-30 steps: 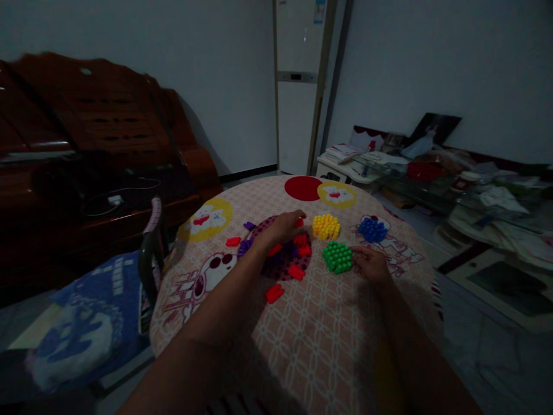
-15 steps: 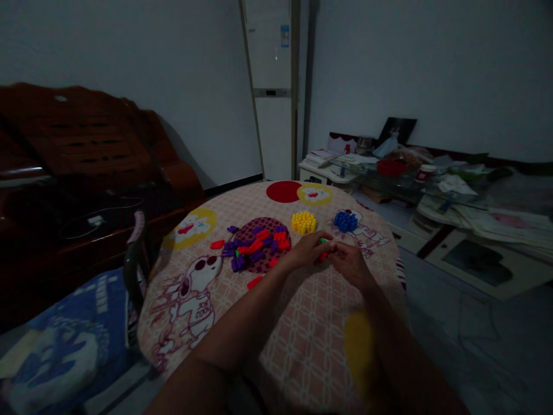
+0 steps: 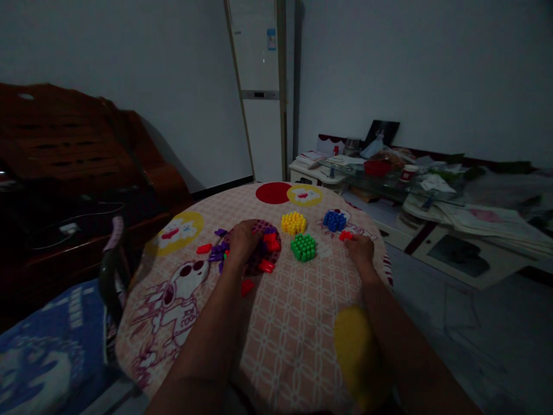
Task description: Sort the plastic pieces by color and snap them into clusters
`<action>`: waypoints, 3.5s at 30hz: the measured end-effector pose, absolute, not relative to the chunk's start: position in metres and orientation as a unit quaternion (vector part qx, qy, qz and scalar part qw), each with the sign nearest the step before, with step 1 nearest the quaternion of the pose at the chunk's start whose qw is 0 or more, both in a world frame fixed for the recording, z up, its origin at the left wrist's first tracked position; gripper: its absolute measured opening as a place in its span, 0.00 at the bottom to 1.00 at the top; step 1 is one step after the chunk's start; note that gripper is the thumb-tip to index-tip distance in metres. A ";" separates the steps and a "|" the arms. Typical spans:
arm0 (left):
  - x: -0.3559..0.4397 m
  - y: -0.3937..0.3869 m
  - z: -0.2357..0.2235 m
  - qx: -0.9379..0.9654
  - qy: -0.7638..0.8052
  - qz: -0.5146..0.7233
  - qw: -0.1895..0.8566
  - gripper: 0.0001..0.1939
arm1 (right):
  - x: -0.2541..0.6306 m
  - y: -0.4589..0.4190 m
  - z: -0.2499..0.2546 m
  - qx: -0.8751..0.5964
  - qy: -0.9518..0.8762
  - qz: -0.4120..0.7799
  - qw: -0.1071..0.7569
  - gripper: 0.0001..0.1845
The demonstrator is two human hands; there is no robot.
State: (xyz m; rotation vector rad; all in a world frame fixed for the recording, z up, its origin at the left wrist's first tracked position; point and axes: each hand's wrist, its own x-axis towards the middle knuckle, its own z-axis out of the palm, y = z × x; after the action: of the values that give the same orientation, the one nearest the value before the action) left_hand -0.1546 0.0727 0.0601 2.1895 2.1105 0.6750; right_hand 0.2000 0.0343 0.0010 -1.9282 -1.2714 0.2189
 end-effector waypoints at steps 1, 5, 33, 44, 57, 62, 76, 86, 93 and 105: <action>-0.157 0.073 0.057 0.701 0.686 0.196 0.010 0.20 | 0.199 0.035 -0.001 -0.778 -0.497 0.059 0.380 0.09; -0.157 0.075 0.048 0.693 0.705 0.151 0.016 0.16 | 0.197 0.034 -0.007 -0.791 -0.515 -0.001 0.330 0.11; -0.042 0.039 0.048 0.512 0.360 0.438 0.645 0.14 | 0.126 -0.003 -0.005 -0.427 -0.769 -0.199 0.432 0.18; -0.056 0.044 0.059 0.552 0.384 0.447 0.590 0.11 | 0.181 0.006 -0.011 -0.668 -0.515 -0.045 0.535 0.20; -0.167 0.080 0.072 0.635 0.570 0.450 0.264 0.14 | 0.180 0.015 -0.012 -0.734 -0.560 -0.076 0.378 0.14; -0.182 0.077 0.076 0.663 0.628 0.363 0.183 0.13 | 0.183 0.017 -0.015 -0.730 -0.568 -0.099 0.366 0.15; -0.183 0.076 0.066 0.666 0.659 0.328 0.121 0.11 | 0.186 0.012 -0.013 -0.702 -0.524 -0.092 0.474 0.20; -0.239 0.064 0.074 0.732 0.625 0.164 0.218 0.16 | 0.189 0.014 -0.015 -0.702 -0.519 -0.092 0.479 0.19; -0.225 0.066 0.075 0.717 0.649 0.167 0.193 0.09 | 0.188 0.013 -0.015 -0.694 -0.524 -0.097 0.484 0.18; -0.169 0.051 0.099 0.676 0.421 0.378 0.472 0.14 | 0.172 0.006 -0.013 -0.640 -0.578 -0.093 0.498 0.18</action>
State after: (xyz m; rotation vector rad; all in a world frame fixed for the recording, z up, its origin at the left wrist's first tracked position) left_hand -0.1689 0.0511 0.0991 1.6549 1.0314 0.9251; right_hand 0.1721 0.0064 -0.0128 -1.5486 -1.4000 -0.2260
